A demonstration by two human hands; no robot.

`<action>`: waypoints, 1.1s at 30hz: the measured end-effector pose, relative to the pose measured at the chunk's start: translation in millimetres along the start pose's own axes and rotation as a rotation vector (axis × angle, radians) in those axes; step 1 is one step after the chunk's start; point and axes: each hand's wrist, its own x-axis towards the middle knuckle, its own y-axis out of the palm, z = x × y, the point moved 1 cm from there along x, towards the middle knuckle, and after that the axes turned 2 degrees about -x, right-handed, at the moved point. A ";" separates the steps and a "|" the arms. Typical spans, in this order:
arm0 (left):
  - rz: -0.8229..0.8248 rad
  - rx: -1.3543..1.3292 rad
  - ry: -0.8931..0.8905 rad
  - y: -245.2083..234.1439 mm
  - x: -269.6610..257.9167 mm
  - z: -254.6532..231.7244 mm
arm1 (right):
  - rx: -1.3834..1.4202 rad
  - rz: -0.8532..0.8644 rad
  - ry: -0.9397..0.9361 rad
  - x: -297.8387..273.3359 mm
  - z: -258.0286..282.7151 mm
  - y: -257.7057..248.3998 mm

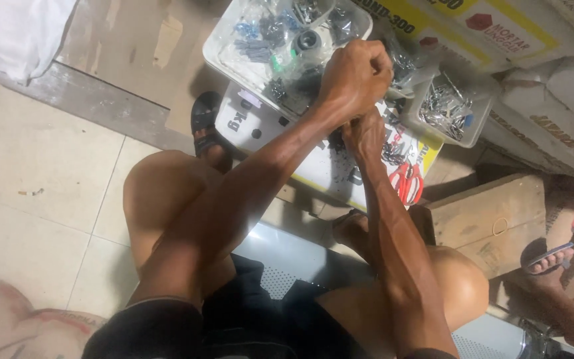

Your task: Assembling or sorting small metal components like screws, nuts, or washers from a tray on a scale.

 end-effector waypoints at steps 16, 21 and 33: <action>0.158 -0.217 -0.299 -25.0 -31.8 -57.2 | 1.057 -0.102 0.024 -53.7 77.9 -172.5; 0.222 -0.497 -0.224 -19.6 -58.5 -59.6 | 1.385 -0.128 -0.117 -75.7 88.4 -198.5; 0.275 -0.514 -0.225 3.2 -46.0 -43.4 | 1.322 -0.086 -0.064 -57.7 76.2 -191.5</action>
